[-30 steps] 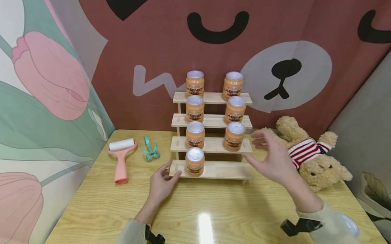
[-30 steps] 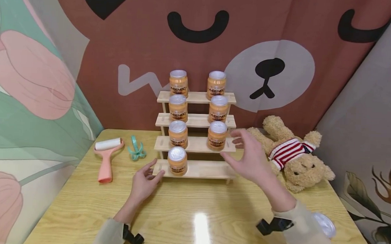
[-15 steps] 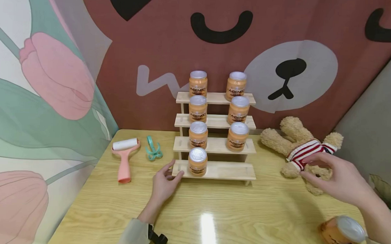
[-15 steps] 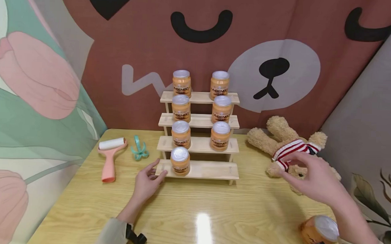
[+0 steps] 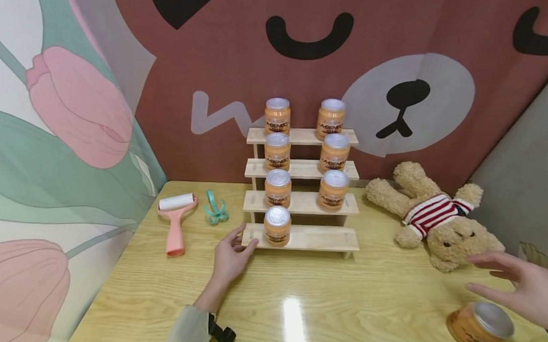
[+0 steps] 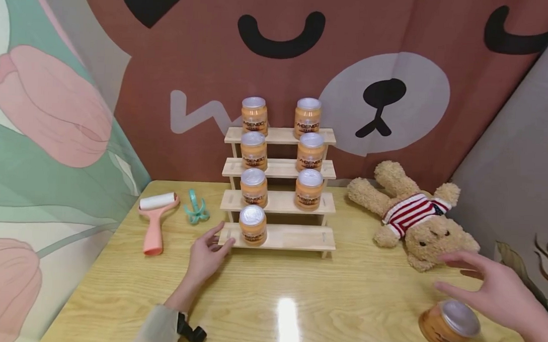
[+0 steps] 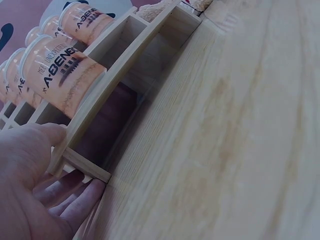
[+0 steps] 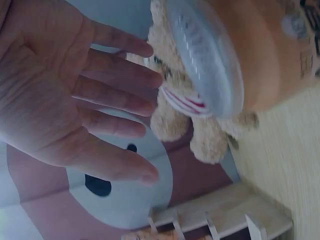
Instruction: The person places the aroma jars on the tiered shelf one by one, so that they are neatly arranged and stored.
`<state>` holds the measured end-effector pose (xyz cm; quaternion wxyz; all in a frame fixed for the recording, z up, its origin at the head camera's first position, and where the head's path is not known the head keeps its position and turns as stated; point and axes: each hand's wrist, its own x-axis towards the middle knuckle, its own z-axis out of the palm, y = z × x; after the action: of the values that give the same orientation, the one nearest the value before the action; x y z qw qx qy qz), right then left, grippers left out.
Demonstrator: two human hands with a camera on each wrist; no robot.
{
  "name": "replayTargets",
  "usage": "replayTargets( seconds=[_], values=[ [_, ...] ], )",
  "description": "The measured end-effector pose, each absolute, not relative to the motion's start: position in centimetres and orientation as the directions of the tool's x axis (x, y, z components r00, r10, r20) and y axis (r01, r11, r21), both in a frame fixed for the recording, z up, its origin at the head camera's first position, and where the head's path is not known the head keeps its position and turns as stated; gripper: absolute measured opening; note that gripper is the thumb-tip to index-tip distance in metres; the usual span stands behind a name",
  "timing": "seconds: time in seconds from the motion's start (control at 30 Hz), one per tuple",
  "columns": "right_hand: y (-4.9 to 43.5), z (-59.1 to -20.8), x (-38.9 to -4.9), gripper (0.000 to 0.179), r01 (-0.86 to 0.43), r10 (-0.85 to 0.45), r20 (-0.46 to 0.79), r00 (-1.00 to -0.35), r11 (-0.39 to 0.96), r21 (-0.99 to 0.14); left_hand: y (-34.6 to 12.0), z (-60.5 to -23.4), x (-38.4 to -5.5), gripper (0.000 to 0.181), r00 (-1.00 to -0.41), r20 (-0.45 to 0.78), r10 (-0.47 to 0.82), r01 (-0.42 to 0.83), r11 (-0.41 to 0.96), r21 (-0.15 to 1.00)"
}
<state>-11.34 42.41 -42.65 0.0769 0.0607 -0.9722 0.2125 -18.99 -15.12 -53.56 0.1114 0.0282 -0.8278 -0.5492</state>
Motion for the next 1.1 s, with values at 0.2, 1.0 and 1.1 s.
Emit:
replayTargets(
  seconds=[0.2,1.0,1.1],
  values=[
    [44.1,-43.6,-10.1,0.071,-0.083,-0.137,-0.086,-0.987,0.886,-0.457,-15.0,-53.6,-18.9,0.059,-0.974,0.150,-0.171,0.073,0.391,0.918],
    [41.5,-41.7,-13.0,0.039,-0.319,-0.427,-0.194,-0.883,0.850,-0.419,-15.1,-53.4,-18.9,0.059,-0.974,0.156,-0.163,0.077,0.408,0.910],
    [39.9,-40.7,-14.0,0.038,-0.391,-0.452,-0.074,-0.889,0.834,-0.389,-15.0,-53.4,-18.8,0.059,-0.974,0.157,-0.164,0.079,0.404,0.911]
  ],
)
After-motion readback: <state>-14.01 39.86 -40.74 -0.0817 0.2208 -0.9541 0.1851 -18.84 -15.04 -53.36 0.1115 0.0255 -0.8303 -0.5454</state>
